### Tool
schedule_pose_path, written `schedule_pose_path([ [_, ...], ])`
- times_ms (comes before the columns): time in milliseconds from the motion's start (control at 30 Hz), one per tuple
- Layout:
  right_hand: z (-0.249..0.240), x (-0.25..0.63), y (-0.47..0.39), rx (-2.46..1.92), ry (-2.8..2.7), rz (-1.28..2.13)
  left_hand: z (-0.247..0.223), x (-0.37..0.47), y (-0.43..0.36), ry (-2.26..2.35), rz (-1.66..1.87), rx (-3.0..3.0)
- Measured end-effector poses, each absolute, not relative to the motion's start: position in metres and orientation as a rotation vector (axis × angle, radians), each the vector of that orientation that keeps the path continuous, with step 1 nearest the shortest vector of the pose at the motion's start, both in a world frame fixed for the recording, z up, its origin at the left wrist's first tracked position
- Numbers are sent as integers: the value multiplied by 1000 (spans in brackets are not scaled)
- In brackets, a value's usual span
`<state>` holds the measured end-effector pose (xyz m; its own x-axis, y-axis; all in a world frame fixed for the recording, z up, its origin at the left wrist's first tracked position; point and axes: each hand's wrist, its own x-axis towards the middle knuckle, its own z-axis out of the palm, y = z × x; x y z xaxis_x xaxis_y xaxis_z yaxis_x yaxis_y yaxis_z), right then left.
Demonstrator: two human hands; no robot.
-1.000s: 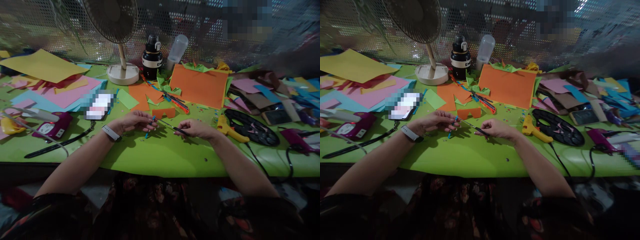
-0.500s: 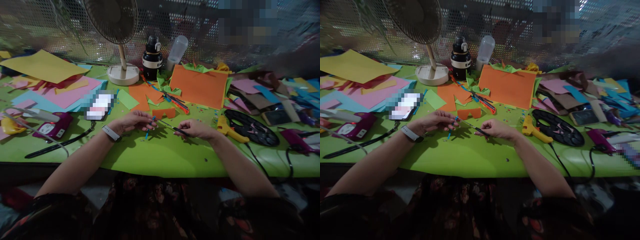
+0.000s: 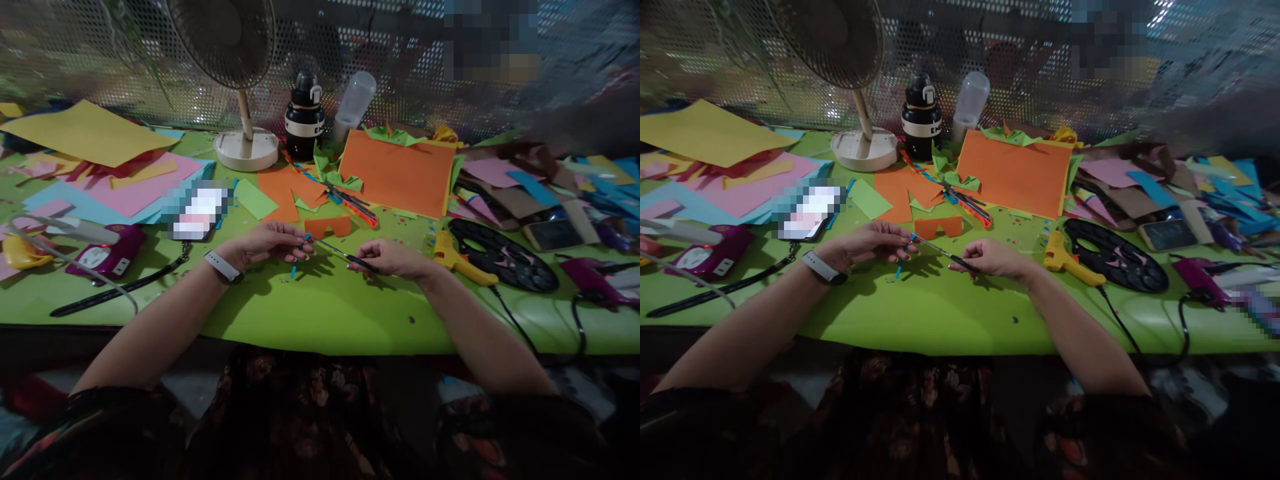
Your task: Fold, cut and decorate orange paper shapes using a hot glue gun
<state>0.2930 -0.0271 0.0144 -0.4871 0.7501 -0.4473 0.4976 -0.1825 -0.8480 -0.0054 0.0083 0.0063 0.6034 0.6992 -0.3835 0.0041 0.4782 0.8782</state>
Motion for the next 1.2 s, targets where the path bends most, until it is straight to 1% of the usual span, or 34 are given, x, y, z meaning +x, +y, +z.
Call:
schedule_pose_path([
  [1200, 16, 293, -27, -1477, -1919, 1688, 15, -2, 3, 857, 564, 941],
])
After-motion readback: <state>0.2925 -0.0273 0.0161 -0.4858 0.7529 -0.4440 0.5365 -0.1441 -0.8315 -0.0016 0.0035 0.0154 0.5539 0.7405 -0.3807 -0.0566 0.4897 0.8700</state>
